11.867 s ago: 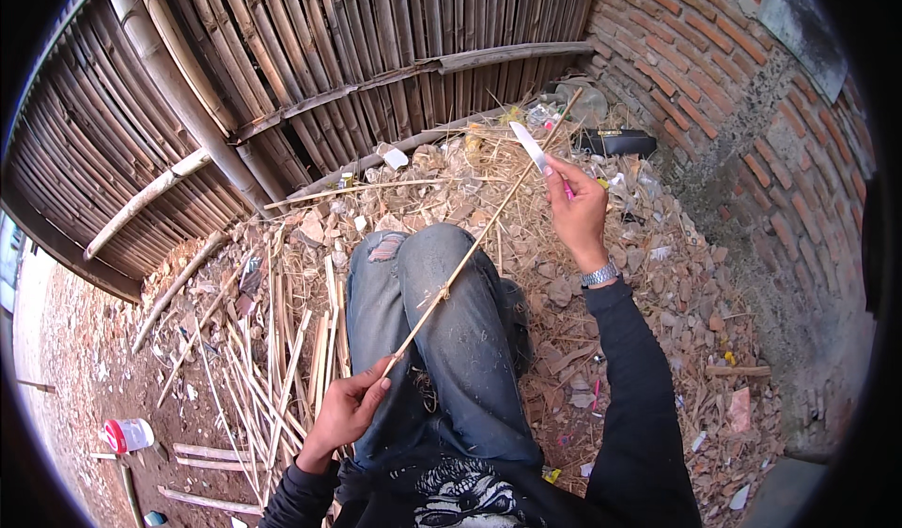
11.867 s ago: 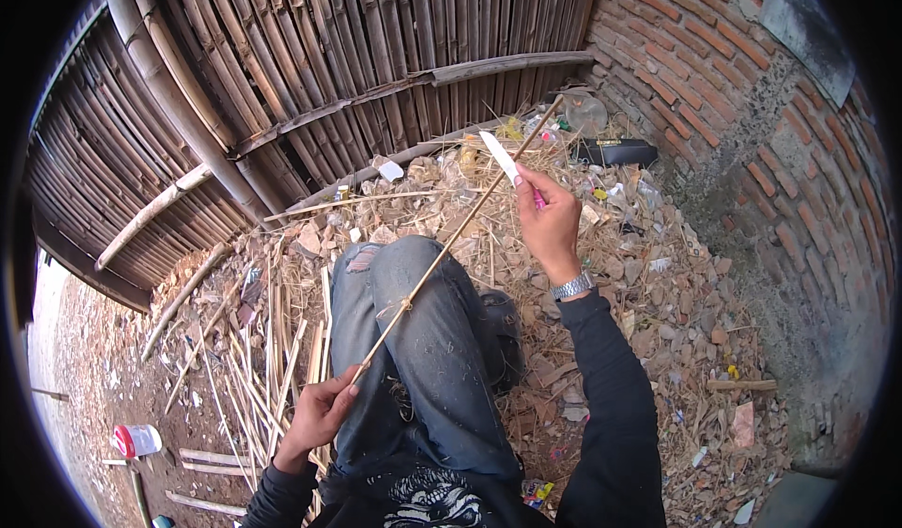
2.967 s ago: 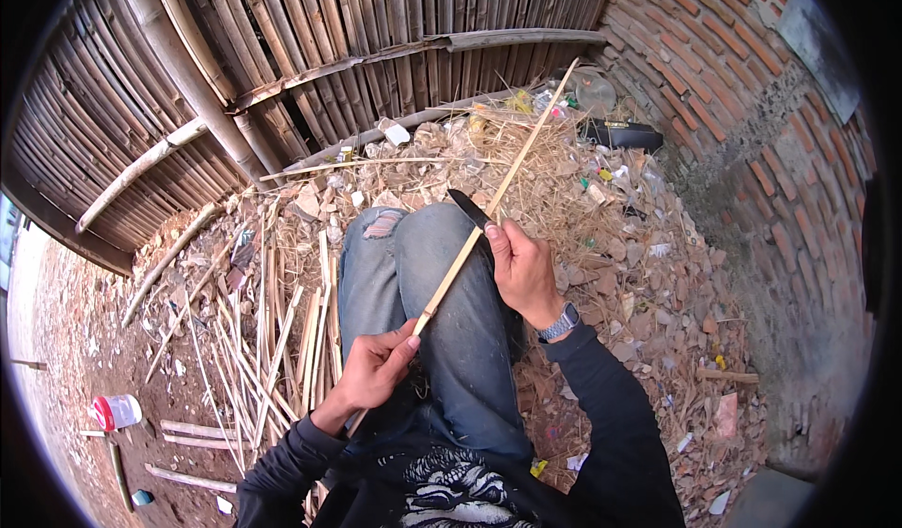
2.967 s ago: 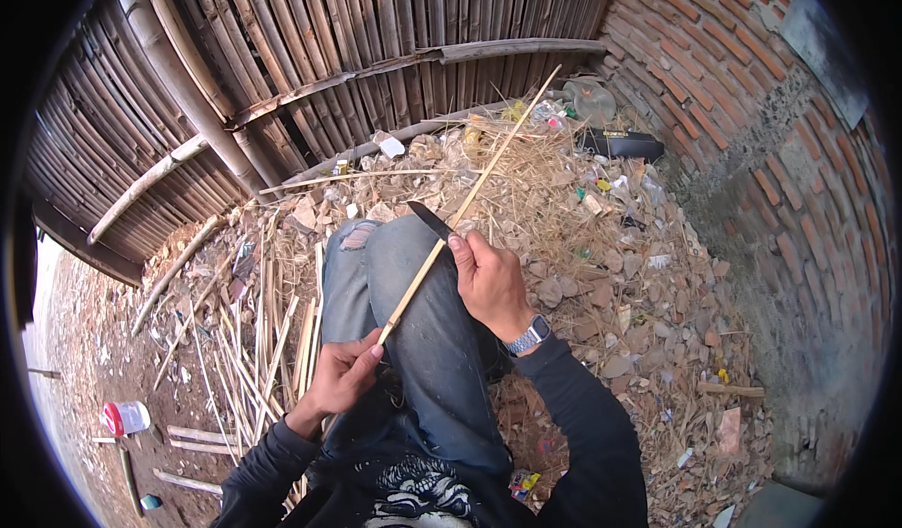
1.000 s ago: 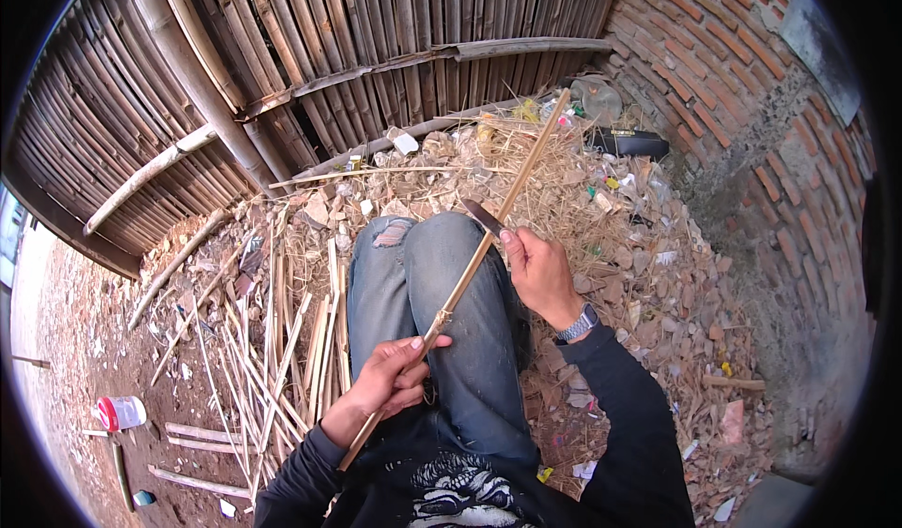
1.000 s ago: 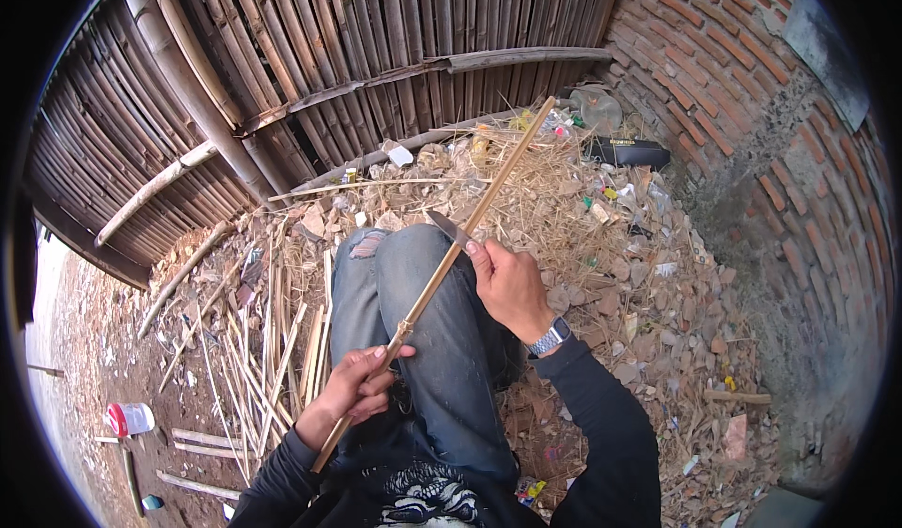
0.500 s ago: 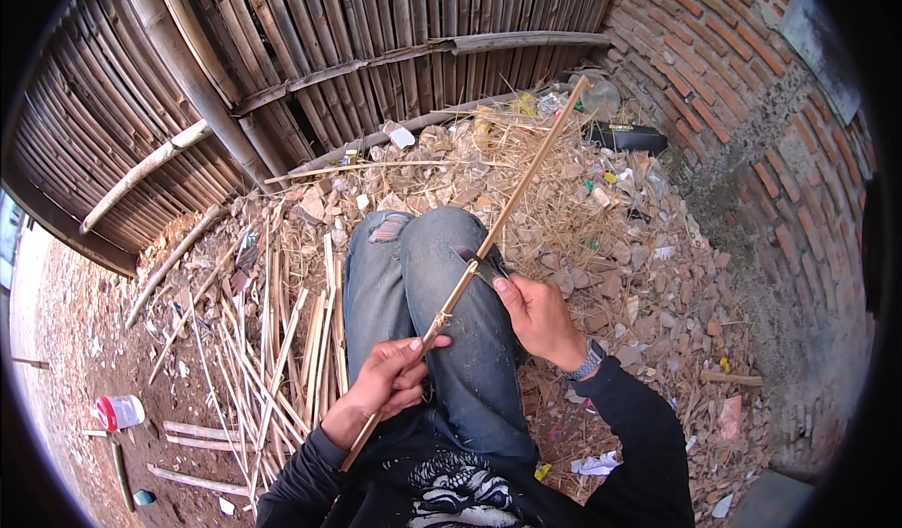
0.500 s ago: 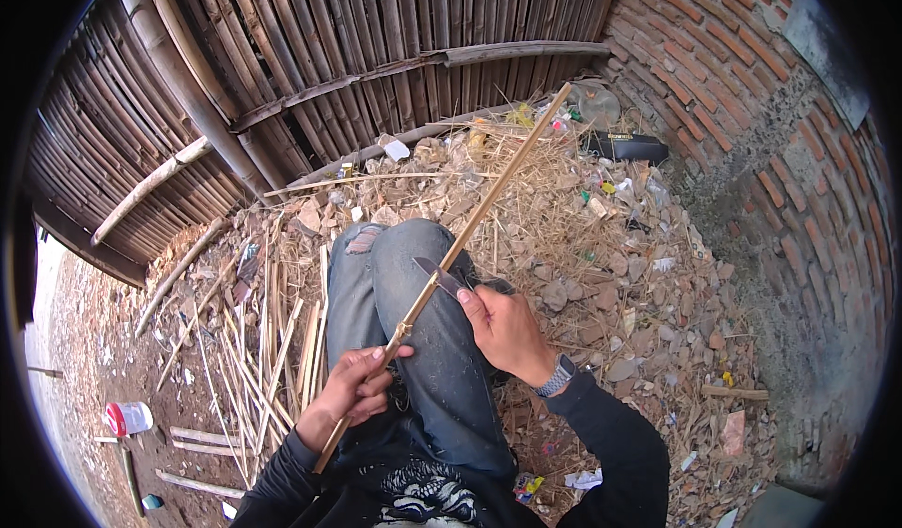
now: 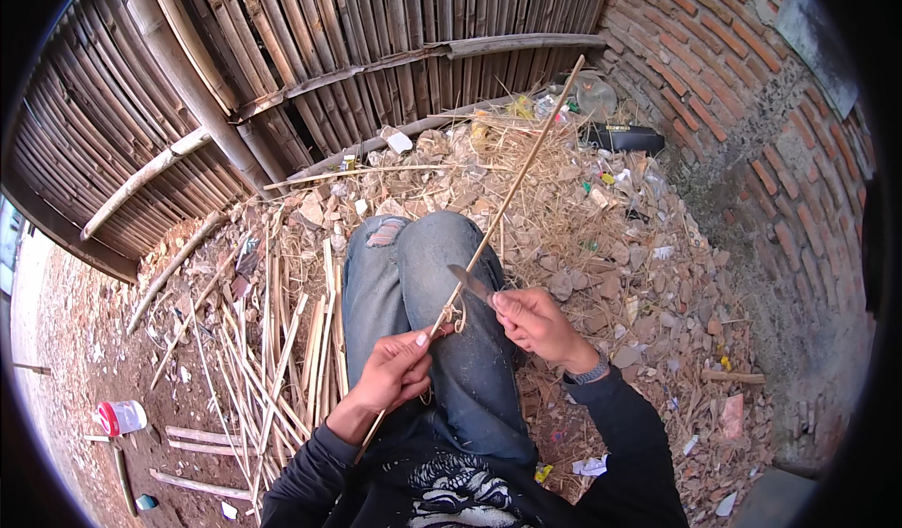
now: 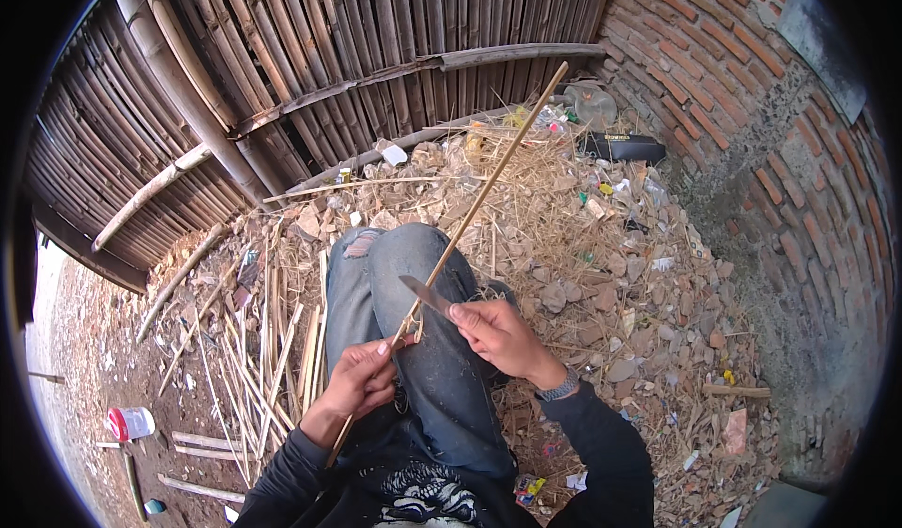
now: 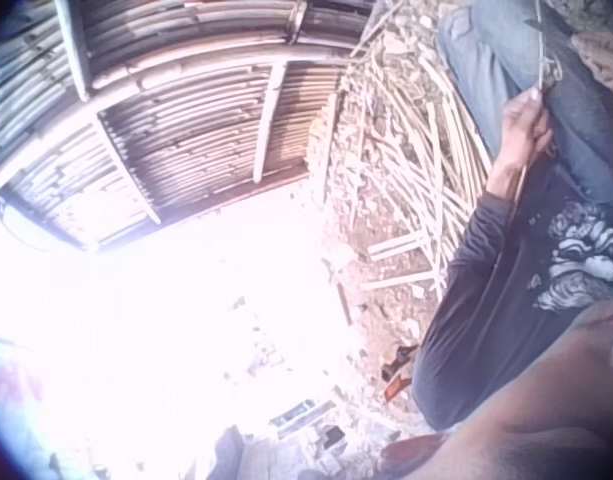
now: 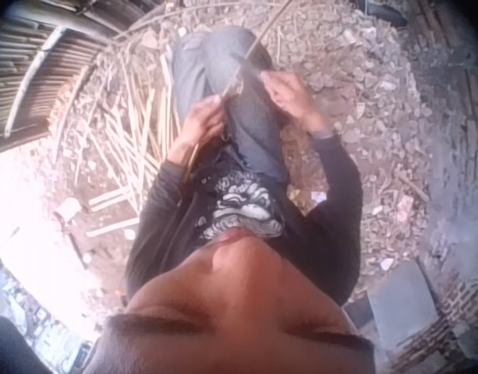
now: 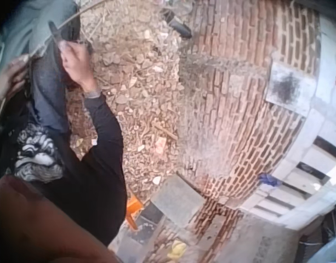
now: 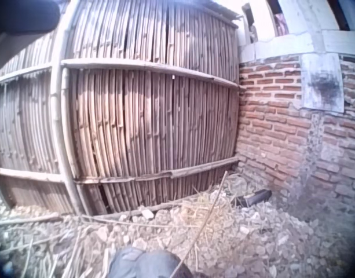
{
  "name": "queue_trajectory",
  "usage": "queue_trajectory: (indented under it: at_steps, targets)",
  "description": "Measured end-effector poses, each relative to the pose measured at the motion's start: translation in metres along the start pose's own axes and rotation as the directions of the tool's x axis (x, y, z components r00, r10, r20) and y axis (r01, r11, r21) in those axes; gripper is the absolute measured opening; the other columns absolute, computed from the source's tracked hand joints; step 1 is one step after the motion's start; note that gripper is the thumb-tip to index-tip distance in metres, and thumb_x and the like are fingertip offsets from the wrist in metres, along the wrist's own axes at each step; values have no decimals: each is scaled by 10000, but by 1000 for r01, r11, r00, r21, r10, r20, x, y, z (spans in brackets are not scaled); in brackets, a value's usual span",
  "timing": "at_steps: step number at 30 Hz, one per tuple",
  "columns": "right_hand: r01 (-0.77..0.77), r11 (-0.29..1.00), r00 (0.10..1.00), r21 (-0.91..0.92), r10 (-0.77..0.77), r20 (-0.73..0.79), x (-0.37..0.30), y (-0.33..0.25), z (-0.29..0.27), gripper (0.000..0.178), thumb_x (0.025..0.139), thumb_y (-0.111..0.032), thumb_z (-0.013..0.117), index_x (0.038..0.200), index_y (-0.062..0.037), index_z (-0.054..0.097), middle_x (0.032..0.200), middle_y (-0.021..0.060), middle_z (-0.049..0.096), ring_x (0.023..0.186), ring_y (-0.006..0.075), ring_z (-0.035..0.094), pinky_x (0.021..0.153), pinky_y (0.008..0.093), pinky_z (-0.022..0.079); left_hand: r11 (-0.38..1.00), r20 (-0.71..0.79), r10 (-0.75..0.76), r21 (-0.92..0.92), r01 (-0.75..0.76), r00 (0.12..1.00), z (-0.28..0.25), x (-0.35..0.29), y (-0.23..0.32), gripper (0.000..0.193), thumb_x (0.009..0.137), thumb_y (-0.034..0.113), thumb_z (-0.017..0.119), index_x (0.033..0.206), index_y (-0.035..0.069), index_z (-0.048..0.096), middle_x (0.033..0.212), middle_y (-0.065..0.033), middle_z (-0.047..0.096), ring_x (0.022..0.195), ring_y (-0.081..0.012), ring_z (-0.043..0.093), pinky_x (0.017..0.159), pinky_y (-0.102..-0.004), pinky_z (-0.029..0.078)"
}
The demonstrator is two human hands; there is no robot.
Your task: The person shaves a thin strip of bamboo by hand using a knife, making repeated scraping motions along the length of the wood to remove material.
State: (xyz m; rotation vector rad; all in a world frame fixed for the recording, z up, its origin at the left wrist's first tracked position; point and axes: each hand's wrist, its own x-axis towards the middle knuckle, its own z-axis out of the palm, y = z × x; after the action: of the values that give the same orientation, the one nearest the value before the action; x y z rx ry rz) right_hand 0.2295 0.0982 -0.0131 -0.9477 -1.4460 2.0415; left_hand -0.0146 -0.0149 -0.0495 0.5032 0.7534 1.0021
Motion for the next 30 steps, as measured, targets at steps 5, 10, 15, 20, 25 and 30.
queue_trajectory:
  at_steps: [5,10,15,20,25,30]
  targets:
    - [303,785,892,-540,-433,-129,11,-29,8,398,974,-338,709,760,-9,640,570,38,525,510,119,483,499,326,369,878,-25,182,454,-151,983,16,-6,1,421,1104,242,514,1445,-1,558,600,89,387,500,-14,320,471,-222,276]
    - [350,668,869,-657,-493,-38,18,-23,27,212,918,-149,754,808,9,665,628,113,606,555,134,525,530,344,418,800,-64,283,566,-199,957,23,-3,-1,413,1093,214,542,1453,12,559,663,106,431,583,2,367,518,-210,306]
    - [430,553,810,-714,-586,34,20,-14,26,43,847,-28,670,830,0,643,643,153,609,565,287,639,549,372,467,739,-116,347,644,-195,931,20,0,-10,403,1085,218,561,1440,29,580,697,108,459,614,-1,395,539,-211,335]
    - [473,511,795,-718,-599,97,11,-6,36,76,817,-30,638,886,-5,624,655,214,610,612,423,627,540,434,477,766,-160,367,612,-199,916,22,10,-11,363,1082,216,566,1370,7,638,673,93,481,576,-2,404,515,-215,329]
    - [370,694,871,-618,-490,-29,-5,-3,31,134,933,-92,703,820,-28,673,632,50,610,547,127,569,529,300,430,909,-135,260,367,-195,956,27,8,-15,344,1088,207,554,1356,12,644,650,88,469,522,-5,375,486,-215,298]
    - [386,902,890,-193,-309,336,-32,10,35,223,995,-172,693,860,6,685,631,-13,588,562,68,507,529,270,380,964,-234,266,45,-263,935,31,24,-4,395,1114,235,481,1437,21,556,586,95,296,464,-22,242,433,-230,218]
